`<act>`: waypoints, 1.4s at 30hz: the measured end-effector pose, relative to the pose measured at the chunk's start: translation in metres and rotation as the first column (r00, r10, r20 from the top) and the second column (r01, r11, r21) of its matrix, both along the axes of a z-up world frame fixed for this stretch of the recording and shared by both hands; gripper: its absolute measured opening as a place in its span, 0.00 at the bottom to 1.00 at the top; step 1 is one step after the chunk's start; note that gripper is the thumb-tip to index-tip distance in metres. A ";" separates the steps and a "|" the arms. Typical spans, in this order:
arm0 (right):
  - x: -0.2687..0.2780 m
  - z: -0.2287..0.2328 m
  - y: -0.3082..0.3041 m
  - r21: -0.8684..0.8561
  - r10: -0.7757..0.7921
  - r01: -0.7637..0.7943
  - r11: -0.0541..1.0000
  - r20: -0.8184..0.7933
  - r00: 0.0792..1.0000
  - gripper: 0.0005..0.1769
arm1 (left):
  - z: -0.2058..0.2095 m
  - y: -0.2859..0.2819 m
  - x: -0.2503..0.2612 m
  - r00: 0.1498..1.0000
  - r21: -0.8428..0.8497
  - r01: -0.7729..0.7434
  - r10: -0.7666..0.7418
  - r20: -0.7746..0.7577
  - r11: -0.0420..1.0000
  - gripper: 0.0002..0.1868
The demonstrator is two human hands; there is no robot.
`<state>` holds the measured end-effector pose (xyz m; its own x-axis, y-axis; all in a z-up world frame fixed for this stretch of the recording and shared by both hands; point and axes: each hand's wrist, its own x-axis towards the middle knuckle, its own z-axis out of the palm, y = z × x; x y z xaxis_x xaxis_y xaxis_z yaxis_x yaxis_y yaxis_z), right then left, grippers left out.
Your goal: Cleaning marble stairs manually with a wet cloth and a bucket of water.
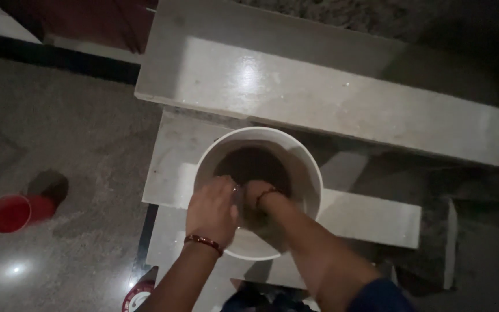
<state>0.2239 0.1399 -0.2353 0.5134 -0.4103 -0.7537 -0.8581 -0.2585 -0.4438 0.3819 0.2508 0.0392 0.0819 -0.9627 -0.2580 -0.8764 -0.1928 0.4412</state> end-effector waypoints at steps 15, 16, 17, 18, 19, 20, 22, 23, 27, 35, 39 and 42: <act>-0.007 0.484 0.044 0.294 -0.615 0.653 0.698 0.714 0.334 0.17 | -0.152 -0.015 -0.042 0.670 -0.075 -0.387 0.225 -0.707 0.919 0.43; -0.014 0.504 0.046 0.071 -0.375 0.591 0.804 0.831 0.411 0.14 | -0.162 -0.019 -0.040 0.903 -0.214 -0.217 0.113 -0.414 0.953 0.49; -0.019 0.517 0.046 0.067 -0.374 0.593 0.802 0.830 0.412 0.14 | -0.176 -0.023 -0.040 0.902 -0.215 -0.215 0.110 -0.417 0.953 0.49; -0.023 0.529 0.047 0.088 -0.370 0.598 0.797 0.853 0.368 0.12 | -0.189 -0.027 -0.039 0.742 0.087 -0.366 0.347 -0.574 0.926 0.50; -0.027 0.541 0.048 0.108 -0.365 0.602 0.791 0.873 0.323 0.11 | -0.203 -0.031 -0.039 0.521 0.400 -0.428 0.583 -0.623 0.810 0.51; -0.027 0.539 0.046 0.108 -0.366 0.605 0.789 0.873 0.323 0.11 | -0.256 -0.026 -0.028 0.522 0.401 -0.425 0.582 -0.624 0.811 0.51; -0.027 0.536 0.042 0.503 -0.752 0.650 0.570 0.638 0.165 0.12 | -0.358 -0.029 -0.031 0.004 0.385 -0.542 0.461 -0.888 0.747 0.34; -0.025 0.523 0.041 0.507 -0.756 0.651 0.566 0.634 0.163 0.12 | -0.294 -0.012 -0.014 0.006 0.389 -0.541 0.466 -0.885 0.746 0.34; -0.023 0.376 0.027 -0.162 -0.250 0.447 0.880 0.642 0.725 0.31 | -0.066 -0.016 -0.032 0.804 0.109 -0.487 0.494 -0.331 0.867 0.29; -0.035 0.205 0.030 0.085 -0.247 0.289 0.954 0.772 0.586 0.44 | 0.058 -0.002 -0.031 0.869 -0.284 -0.244 0.079 -0.488 0.927 0.30; -0.030 0.226 0.017 0.304 -0.391 0.246 0.920 0.682 0.618 0.42 | 0.089 0.000 -0.009 0.770 -0.297 -0.297 0.043 -0.637 0.907 0.33; -0.037 0.231 0.015 0.284 -0.363 0.235 0.930 0.592 0.719 0.36 | 0.103 0.001 0.001 0.393 -0.171 -0.378 -0.009 -0.919 0.910 0.32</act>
<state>0.1873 0.1553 -0.0042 0.7658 -0.5181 -0.3809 -0.3879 0.1002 -0.9162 0.3826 0.2521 0.1422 0.1798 -0.9837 -0.0026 0.0981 0.0153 0.9951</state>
